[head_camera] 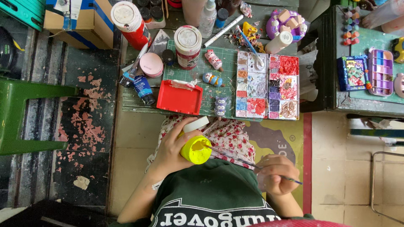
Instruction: The person paints small figurines using a white marker and a paintbrush. They first draw details on a blue figurine, then switch to a purple figurine, applying paint from a palette and dipping the brush into a container.
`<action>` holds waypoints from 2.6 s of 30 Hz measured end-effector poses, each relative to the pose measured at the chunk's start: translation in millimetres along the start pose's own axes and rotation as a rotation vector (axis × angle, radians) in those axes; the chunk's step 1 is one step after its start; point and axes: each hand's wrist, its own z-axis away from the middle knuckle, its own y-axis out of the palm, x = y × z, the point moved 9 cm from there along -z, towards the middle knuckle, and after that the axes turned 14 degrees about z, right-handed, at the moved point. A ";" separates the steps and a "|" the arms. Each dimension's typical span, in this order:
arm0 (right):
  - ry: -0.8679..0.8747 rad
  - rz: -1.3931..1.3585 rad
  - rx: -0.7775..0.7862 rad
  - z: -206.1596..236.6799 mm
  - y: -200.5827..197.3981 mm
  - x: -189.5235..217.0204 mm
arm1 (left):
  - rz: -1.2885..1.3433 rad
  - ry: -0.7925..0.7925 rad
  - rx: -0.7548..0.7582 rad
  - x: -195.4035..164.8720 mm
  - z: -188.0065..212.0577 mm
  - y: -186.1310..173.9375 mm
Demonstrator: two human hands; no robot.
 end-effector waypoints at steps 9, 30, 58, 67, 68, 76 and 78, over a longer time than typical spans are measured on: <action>-0.145 0.174 0.192 -44.8 31.1 36.7 | -0.065 0.048 -0.039 -13.1 -6.0 -5.2; -0.088 0.307 0.378 -44.6 59.2 22.9 | -0.228 -0.031 0.010 -6.0 -4.6 2.2; 0.230 0.017 0.007 -10.6 22.5 -30.2 | -0.207 -0.051 0.032 -0.9 -5.0 3.4; -0.054 0.231 0.176 -49.2 42.3 -4.0 | -0.223 -0.052 0.034 0.5 -5.7 3.4; -0.034 0.232 0.171 -47.6 42.5 -7.2 | -0.224 -0.050 0.034 0.5 -5.9 3.3; 0.340 -0.035 0.174 -9.6 46.0 -59.5 | -0.256 -0.033 0.048 -1.2 -6.7 3.9; 0.443 -0.094 0.145 1.6 45.9 -74.4 | -0.242 -0.030 0.044 -2.4 -6.7 2.9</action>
